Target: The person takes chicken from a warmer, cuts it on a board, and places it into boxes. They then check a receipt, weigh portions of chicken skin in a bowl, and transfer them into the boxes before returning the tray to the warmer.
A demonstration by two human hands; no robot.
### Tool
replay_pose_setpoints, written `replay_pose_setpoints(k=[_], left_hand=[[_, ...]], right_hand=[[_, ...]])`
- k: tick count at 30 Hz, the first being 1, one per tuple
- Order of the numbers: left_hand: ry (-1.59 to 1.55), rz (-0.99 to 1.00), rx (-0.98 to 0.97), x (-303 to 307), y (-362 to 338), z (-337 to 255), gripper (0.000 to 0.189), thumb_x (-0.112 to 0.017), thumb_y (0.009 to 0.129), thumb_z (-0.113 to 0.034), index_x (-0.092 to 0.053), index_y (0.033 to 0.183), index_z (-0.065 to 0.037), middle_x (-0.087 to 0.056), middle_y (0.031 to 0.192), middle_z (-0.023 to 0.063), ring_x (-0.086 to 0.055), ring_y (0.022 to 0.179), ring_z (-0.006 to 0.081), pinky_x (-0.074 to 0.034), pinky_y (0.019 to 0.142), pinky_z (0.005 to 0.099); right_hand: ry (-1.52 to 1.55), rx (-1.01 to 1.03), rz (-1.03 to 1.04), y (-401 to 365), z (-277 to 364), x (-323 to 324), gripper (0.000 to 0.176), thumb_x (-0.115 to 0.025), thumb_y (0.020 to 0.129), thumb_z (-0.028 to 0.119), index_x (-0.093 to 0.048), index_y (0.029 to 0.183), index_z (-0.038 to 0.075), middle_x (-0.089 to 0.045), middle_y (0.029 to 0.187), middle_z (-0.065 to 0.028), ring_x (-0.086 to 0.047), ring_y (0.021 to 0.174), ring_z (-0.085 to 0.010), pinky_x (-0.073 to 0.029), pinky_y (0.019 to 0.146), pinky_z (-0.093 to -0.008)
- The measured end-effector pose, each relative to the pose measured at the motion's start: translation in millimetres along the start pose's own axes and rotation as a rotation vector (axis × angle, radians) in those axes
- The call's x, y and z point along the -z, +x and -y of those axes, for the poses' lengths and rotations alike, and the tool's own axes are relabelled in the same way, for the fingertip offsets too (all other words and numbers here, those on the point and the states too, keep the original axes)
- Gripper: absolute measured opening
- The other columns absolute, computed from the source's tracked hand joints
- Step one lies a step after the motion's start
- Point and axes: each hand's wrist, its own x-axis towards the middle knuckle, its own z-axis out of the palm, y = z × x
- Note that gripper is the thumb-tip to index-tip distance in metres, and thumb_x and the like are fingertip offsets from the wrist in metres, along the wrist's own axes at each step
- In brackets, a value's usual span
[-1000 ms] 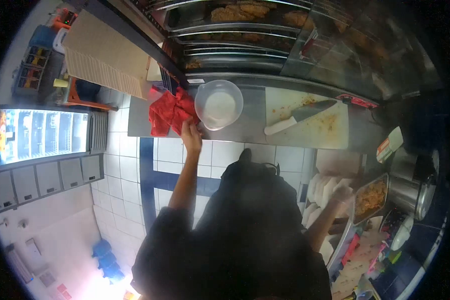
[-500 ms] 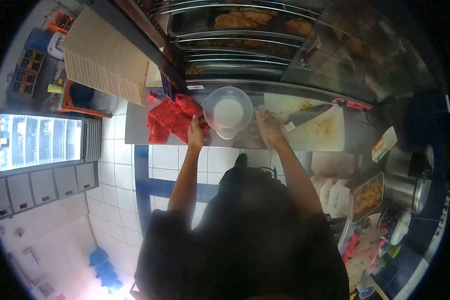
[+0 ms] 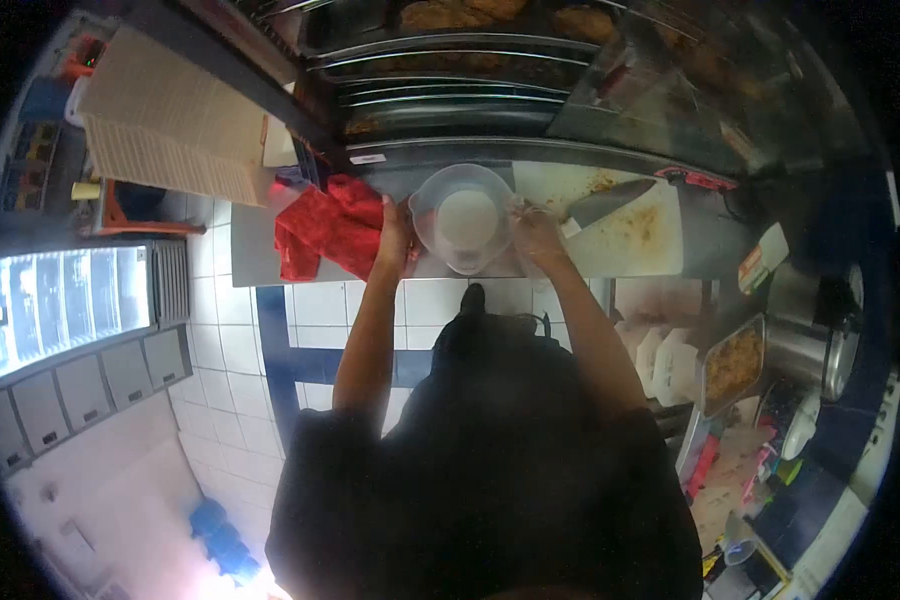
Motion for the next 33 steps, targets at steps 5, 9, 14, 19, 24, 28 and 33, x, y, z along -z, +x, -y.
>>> replay_pose_setpoints(k=[5, 9, 14, 19, 24, 28, 33], left_hand=[[0.085, -0.299, -0.289, 22.8, -8.4, 5.9, 0.058, -0.034, 0.1, -0.063, -0.058, 0.117, -0.013, -0.051, 0.086, -0.0007, -0.046, 0.065, 0.0123, -0.037, 0.054, 0.0268], [0.097, -0.587, -0.552, 48.0, -36.1, -6.4, 0.057, -0.048, 0.1, -0.047, -0.055, 0.131, 0.0, -0.063, 0.123, 0.0114, -0.065, 0.102, 0.0265, -0.052, 0.088, 0.0377], [0.595, -0.673, -0.828, -11.2, -79.0, -32.7, 0.04, -0.052, 0.098, -0.032, -0.063, 0.121, 0.0, -0.065, 0.112, 0.0152, -0.064, 0.102, 0.0274, -0.051, 0.087, 0.0413], [0.867, -0.463, -0.626, -124.0, -64.8, -16.9, 0.036, -0.046, 0.1, -0.027, -0.066, 0.117, -0.002, -0.065, 0.106, 0.015, -0.064, 0.098, 0.0284, -0.049, 0.089, 0.0424], [0.791, 0.617, -0.167, -317.4, -84.1, 107.8, 0.025, -0.052, 0.102, -0.022, -0.056, 0.122, -0.008, -0.064, 0.108, 0.0074, -0.063, 0.083, 0.0104, -0.043, 0.054, 0.0224], [0.923, 0.744, 0.452, -453.1, -122.8, 225.8, 0.047, -0.06, 0.098, -0.039, -0.048, 0.133, -0.01, -0.062, 0.115, 0.0123, -0.066, 0.083, 0.0166, -0.055, 0.059, 0.0291], [0.834, 0.681, 0.561, -527.0, -164.1, 323.2, 0.072, -0.062, 0.094, -0.051, -0.032, 0.143, -0.008, -0.059, 0.117, 0.016, -0.068, 0.087, 0.0239, -0.058, 0.061, 0.0356]], right_hand=[[-0.18, -0.038, -0.162, -31.2, -24.4, 13.5, 0.045, -0.055, 0.094, 0.034, -0.06, 0.125, 0.002, -0.065, 0.111, -0.0282, -0.063, 0.105, -0.0414, -0.048, 0.095, -0.0474], [-0.011, -0.148, -0.577, -125.5, -54.2, 104.8, 0.044, -0.056, 0.094, 0.037, -0.065, 0.114, -0.001, -0.066, 0.103, -0.0293, -0.062, 0.101, -0.0447, -0.048, 0.09, -0.05], [-0.085, -0.582, -1.061, -252.6, -138.9, 210.0, 0.026, -0.064, 0.091, 0.026, -0.071, 0.093, 0.001, -0.068, 0.078, -0.0217, -0.066, 0.071, -0.0331, -0.052, 0.069, -0.0407], [-0.468, -0.993, -0.751, -361.8, -285.5, 281.7, 0.035, -0.064, 0.091, 0.036, -0.067, 0.119, 0.015, -0.065, 0.115, -0.025, -0.063, 0.109, -0.0367, -0.051, 0.092, -0.0456], [-0.631, -1.051, -0.59, -341.8, -301.7, 310.2, 0.059, -0.071, 0.084, 0.041, -0.051, 0.138, 0.029, -0.042, 0.144, -0.0313, -0.046, 0.131, -0.0464, -0.048, 0.101, -0.0498], [-0.468, -1.06, -0.597, -347.6, -308.4, 323.0, 0.065, -0.076, 0.078, 0.04, -0.05, 0.138, 0.032, -0.022, 0.154, -0.0295, -0.039, 0.133, -0.0502, -0.045, 0.106, -0.051], [-0.273, -0.862, -0.627, -390.2, -314.4, 336.6, 0.059, -0.079, 0.078, 0.025, -0.057, 0.132, 0.021, -0.037, 0.149, -0.0256, -0.048, 0.127, -0.0419, -0.047, 0.104, -0.0454]])
